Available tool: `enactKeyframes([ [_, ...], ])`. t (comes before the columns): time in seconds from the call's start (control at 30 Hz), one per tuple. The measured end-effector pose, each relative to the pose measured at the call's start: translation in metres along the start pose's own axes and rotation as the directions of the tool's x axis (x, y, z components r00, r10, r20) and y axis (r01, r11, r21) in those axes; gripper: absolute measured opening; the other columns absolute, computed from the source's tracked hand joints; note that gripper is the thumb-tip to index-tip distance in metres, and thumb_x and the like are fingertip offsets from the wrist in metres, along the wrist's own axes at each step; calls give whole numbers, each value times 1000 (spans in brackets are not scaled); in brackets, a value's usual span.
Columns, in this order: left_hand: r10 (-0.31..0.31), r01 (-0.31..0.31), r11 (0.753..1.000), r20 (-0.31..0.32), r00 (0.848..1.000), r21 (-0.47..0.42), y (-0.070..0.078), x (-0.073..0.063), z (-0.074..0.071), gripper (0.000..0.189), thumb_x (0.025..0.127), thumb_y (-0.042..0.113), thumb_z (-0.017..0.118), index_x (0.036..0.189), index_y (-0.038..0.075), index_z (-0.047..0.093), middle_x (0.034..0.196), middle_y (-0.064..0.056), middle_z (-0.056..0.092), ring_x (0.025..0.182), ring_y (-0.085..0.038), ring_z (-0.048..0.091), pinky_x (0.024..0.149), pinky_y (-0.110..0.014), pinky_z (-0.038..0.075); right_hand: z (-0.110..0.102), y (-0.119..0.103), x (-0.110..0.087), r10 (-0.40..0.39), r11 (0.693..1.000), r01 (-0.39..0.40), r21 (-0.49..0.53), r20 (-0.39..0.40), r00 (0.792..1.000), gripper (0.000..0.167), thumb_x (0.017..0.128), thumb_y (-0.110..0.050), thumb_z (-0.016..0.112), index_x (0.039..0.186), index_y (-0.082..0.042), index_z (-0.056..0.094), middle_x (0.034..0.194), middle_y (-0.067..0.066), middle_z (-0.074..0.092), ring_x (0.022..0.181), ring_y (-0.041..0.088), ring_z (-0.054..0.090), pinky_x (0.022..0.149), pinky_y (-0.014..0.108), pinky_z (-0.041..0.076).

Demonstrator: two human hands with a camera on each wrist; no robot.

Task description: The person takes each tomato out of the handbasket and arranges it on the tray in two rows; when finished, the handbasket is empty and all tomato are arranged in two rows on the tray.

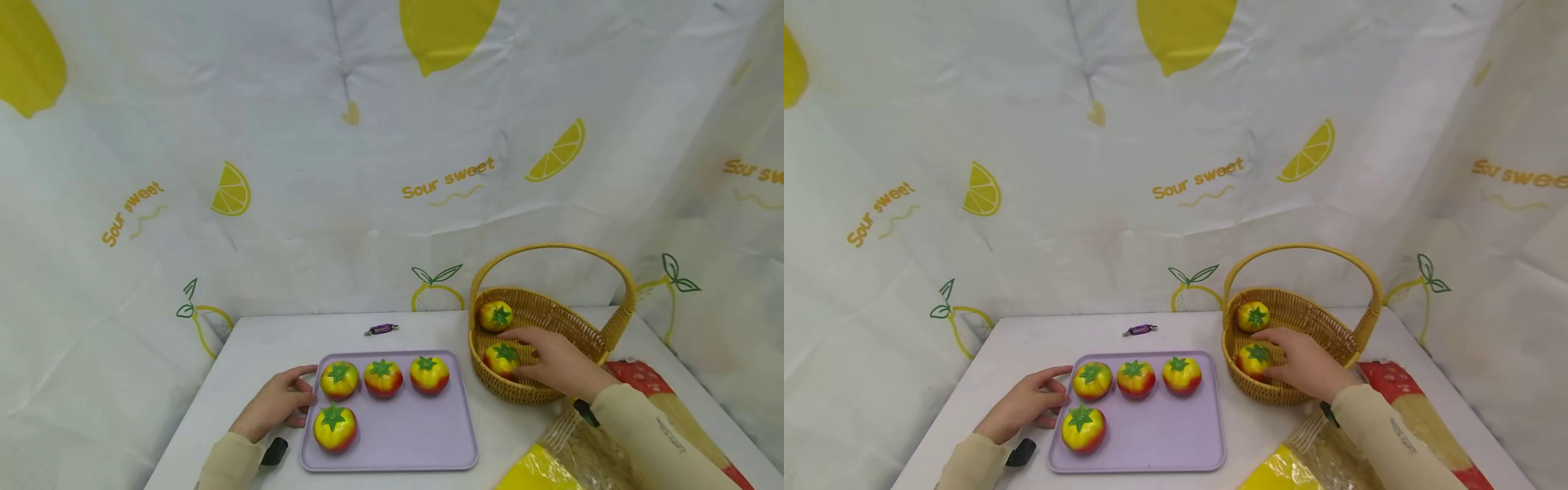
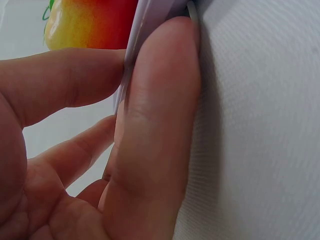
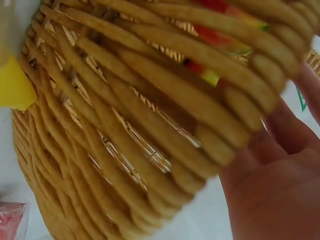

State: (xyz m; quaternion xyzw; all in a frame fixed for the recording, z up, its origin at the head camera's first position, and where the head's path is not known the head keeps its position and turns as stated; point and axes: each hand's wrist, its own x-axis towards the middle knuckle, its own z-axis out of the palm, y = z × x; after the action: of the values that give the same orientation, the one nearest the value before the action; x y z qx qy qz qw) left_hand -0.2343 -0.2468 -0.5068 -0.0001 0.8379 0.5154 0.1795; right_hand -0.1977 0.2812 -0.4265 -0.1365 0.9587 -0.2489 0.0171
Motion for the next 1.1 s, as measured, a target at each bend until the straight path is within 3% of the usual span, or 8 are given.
enactKeyframes([
  [0.33,4,-4,1000,-4,1000,5,-1,1,2,70,93,15,83,156,9,54,111,-13,64,85,-22,67,70,-39,69,5,5,5,-23,1000,23,6,51,998,60,89,-27,90,144,-20,67,144,12,69,131,40,66,104,61,59],
  [1.1,6,-6,1000,-3,1000,6,-1,-1,1,69,94,14,82,157,9,54,110,-13,64,84,-22,67,69,-38,69,12,6,11,-25,1000,25,-6,52,998,52,89,-29,90,138,-18,72,139,9,72,126,34,67,104,59,59],
])
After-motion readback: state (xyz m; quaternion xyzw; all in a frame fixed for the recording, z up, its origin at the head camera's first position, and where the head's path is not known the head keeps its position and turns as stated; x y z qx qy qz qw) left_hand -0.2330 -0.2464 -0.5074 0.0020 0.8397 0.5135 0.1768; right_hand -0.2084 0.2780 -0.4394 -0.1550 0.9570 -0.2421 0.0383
